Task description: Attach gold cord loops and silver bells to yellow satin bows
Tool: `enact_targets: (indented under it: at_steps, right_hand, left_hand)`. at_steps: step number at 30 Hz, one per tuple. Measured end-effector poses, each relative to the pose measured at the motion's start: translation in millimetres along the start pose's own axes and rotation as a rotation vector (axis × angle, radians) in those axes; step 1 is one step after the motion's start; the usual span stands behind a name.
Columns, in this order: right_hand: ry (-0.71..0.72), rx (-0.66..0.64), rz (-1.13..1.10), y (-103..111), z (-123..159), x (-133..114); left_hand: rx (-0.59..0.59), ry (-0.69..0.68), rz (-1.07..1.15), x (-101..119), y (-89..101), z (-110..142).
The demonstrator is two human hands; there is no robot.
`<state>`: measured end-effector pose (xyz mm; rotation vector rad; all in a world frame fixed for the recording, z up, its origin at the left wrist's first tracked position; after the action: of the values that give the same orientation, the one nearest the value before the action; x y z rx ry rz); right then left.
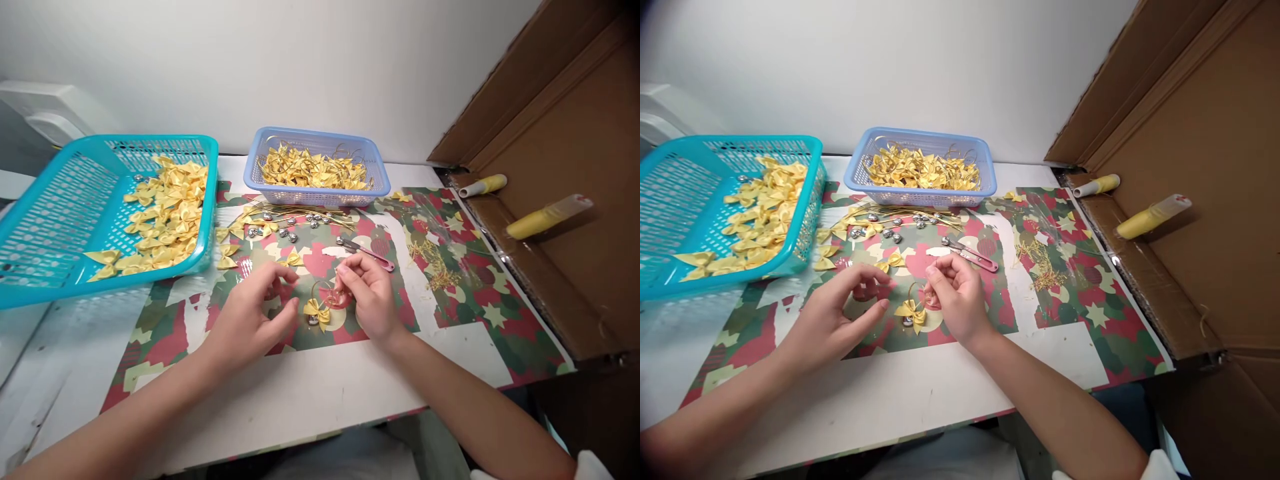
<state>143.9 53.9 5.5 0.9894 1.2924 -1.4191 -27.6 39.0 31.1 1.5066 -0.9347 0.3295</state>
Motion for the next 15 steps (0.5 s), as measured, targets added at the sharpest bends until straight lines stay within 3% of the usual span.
enact_targets:
  at_steps: [5, 9, 11, 13, 15]
  right_hand:
    - [0.006, -0.011, -0.005, 0, 0, -1]
    - [0.053, -0.007, 0.044, 3, -1, -5]
    - [0.082, -0.025, 0.082, 4, -3, -7]
    - [0.126, -0.047, 0.106, 5, -5, -11]
    - [0.157, -0.055, 0.109, 6, -6, -14]
  left_hand:
    - [-0.086, -0.154, 0.047, 13, 0.2, -21]
    - [-0.113, -0.074, 0.184, 10, -5.2, -59]
    - [-0.342, 0.020, 0.360, 6, -19.0, -75]
    - [-0.596, -0.024, 0.516, 11, -31.3, -85]
    - [-0.769, -0.036, 0.599, 12, -39.2, -89]
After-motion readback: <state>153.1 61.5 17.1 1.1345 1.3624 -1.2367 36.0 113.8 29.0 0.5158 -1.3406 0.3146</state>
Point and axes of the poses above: each hand's wrist, its own z-axis away from the middle knuckle, its own y-axis out of the back of the hand, x = y × z, the point moved 5 cm from there along -z, towards the middle knuckle, and after that the axes turned 3 degrees about -y, right-handed, at the moved point
